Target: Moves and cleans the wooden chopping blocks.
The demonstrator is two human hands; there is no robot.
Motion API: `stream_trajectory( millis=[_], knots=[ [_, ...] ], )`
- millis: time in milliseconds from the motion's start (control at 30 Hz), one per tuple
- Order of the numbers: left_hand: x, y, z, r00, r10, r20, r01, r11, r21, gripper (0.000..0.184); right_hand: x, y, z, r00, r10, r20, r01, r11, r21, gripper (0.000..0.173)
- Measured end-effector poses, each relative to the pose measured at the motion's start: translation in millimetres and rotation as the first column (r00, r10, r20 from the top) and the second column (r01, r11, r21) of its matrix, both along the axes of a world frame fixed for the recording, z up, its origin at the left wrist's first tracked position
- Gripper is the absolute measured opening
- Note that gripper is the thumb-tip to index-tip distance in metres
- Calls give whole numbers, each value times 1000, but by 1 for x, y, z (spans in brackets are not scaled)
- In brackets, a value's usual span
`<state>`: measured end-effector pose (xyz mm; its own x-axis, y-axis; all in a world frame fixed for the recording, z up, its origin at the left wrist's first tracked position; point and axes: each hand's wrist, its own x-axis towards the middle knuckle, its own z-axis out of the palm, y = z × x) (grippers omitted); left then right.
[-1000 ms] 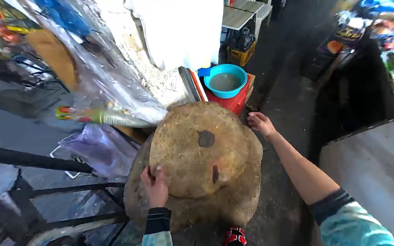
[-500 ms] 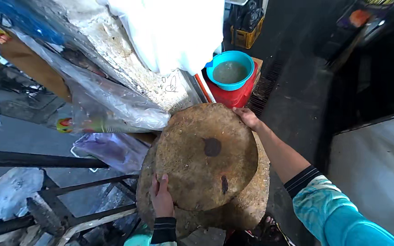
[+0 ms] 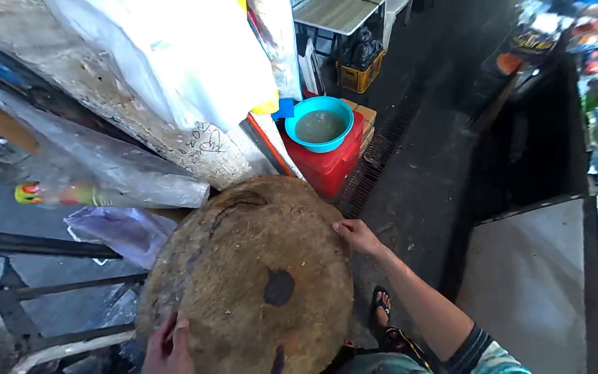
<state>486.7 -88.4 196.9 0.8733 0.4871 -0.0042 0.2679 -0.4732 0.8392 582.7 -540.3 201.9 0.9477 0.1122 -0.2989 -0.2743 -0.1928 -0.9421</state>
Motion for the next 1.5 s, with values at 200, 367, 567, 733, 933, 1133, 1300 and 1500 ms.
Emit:
stream_trajectory(
  millis=[200, 367, 567, 733, 933, 1133, 1300, 1500],
  knots=[
    [-6, -36, 38, 1000, 23, -17, -13, 896, 444, 51, -37, -87, -10, 941, -147, -305, 238, 927, 288, 44],
    [-24, -177, 99, 911, -388, 143, 320, 880, 350, 53, -82, -190, -83, 671, -364, -646, 567, 814, 130, 53],
    [-21, -327, 47, 919, -393, -17, 377, 868, 323, 51, -14, -242, -110, 639, -351, -684, 562, 821, 104, 62],
    [27, -355, 21, 989, -115, -96, 148, 845, 513, 63, 183, -245, -97, 791, -256, -555, 445, 864, 236, 58],
    [53, -358, 5, 959, 276, -59, -179, 756, 630, 66, 423, -242, -118, 864, -90, -495, 300, 882, 363, 69],
    [64, -363, 6, 947, 319, -48, -190, 672, 716, 63, 519, -240, -156, 792, -96, -603, 265, 944, 197, 72],
    [60, -361, 2, 944, 327, -49, -201, 686, 699, 59, 530, -239, -174, 779, 46, -626, 238, 901, 364, 63],
    [64, -363, 4, 939, 341, -50, -201, 660, 724, 57, 527, -233, -168, 802, -37, -596, 274, 910, 311, 38]
  ],
)
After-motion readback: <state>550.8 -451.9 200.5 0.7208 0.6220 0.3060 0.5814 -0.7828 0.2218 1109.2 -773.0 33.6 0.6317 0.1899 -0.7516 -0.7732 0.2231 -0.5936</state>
